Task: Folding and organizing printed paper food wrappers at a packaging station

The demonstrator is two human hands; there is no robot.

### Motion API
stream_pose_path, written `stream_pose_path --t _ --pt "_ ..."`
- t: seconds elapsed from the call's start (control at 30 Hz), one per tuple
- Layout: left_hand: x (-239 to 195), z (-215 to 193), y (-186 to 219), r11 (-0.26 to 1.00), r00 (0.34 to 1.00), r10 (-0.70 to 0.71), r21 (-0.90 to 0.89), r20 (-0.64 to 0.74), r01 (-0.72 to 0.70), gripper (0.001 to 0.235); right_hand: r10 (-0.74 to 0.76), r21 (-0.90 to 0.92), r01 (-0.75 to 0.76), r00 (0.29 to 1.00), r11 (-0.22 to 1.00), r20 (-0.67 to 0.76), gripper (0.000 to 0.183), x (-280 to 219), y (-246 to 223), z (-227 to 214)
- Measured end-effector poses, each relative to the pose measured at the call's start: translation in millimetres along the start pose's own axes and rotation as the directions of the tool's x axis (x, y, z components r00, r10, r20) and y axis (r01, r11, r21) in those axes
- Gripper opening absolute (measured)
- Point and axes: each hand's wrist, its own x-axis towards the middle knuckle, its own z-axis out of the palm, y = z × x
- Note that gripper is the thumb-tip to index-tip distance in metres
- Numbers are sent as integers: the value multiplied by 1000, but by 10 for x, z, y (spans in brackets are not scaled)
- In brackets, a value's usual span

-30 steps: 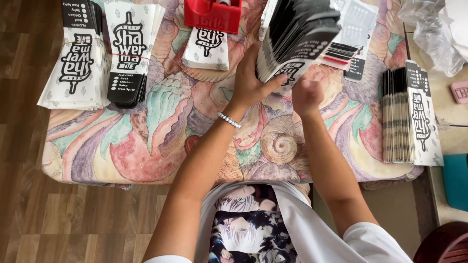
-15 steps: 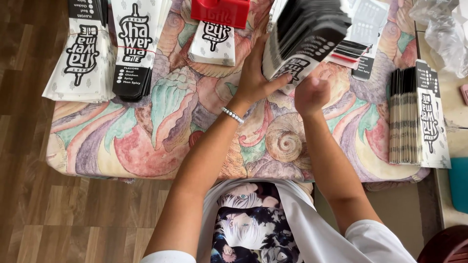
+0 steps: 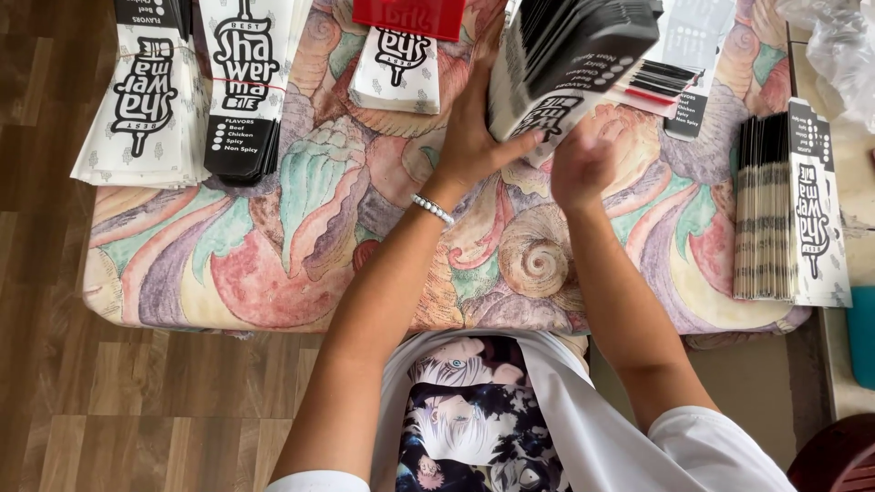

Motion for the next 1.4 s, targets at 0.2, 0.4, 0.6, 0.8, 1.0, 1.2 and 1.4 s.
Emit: stream_pose_path --t 0.2,0.4,0.6,0.8,1.0,1.2,1.4 --pt "-30 90 -53 995 999 31 -92 15 -29 74 18 -52 -19 999 998 -28 59 -20 -1 94" --pt "-79 131 -29 996 1000 2 91 -15 0 77 -7 -169 -1 999 986 -44 81 83 -64 250" --pt "-141 278 83 977 984 37 215 -175 2 65 -219 -606 60 957 793 -192 113 47 -412 631" --pt "-234 301 -22 966 982 91 255 -163 -48 75 -252 -566 -50 861 823 -441 113 184 -573 893" --pt "-192 258 60 976 988 75 213 -133 -46 62 -292 -628 3 887 778 -358 119 232 -496 709" --pt "-132 199 41 987 989 73 153 -127 -53 51 -197 -313 161 977 936 -86 85 237 -373 72" --pt "-96 208 121 992 990 69 116 -123 -55 48 38 -62 -52 979 997 -200 24 -566 1210 -2002"
